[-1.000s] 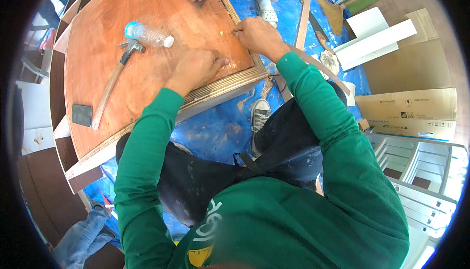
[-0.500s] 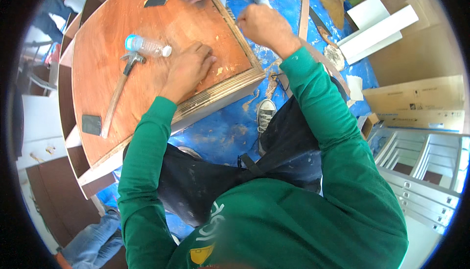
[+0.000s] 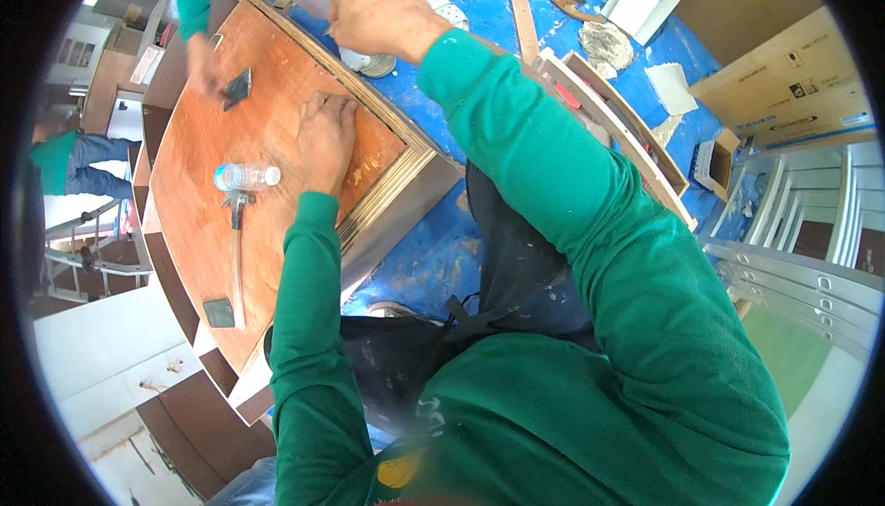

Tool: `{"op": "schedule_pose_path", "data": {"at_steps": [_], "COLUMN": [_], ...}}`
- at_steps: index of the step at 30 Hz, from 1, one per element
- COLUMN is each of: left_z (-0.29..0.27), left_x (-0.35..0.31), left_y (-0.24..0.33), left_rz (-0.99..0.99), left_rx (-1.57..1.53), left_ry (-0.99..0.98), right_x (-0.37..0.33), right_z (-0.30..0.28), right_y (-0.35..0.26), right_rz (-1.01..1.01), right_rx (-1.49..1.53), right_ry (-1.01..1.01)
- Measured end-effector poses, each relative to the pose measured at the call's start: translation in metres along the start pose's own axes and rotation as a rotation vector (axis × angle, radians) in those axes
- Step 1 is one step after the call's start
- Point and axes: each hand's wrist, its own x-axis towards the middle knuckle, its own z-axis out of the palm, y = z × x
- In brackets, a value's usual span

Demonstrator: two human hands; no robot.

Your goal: The person is assembling a wooden cabinet by attaching a thin wooden strip to the edge of a tabletop. They use their hands to align and press the strip into place while other workers are visible in the background.

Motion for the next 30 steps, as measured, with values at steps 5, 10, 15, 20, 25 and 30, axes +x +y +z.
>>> {"op": "schedule_pose_path", "data": {"at_steps": [5,10,15,20,25,30], "left_z": [-0.002,-0.015,-0.021,0.016,0.031,0.009], "left_x": [0.014,0.012,-0.006,-0.048,-0.015,-0.006], "left_y": [0.02,0.093,0.129,0.069,0.121,0.12], "left_rz": [0.057,0.193,0.206,-0.385,0.131,-0.14], "left_rx": [0.024,-0.296,-0.377,0.257,-0.091,-0.314], "left_ry": [-0.14,-0.288,-0.003,0.071,-0.243,-0.034], "right_x": [0.011,0.013,0.001,-0.009,-0.007,-0.008], "right_z": [0.004,-0.005,-0.026,-0.027,-0.028,-0.026], "right_y": [0.014,0.01,0.023,0.02,0.004,0.005], "right_rz": [-0.007,0.026,-0.006,0.055,0.003,-0.066], "right_rx": [0.007,0.055,0.107,0.035,0.133,0.102], "right_ry": [-0.091,-0.076,0.005,0.004,0.018,0.108]}}
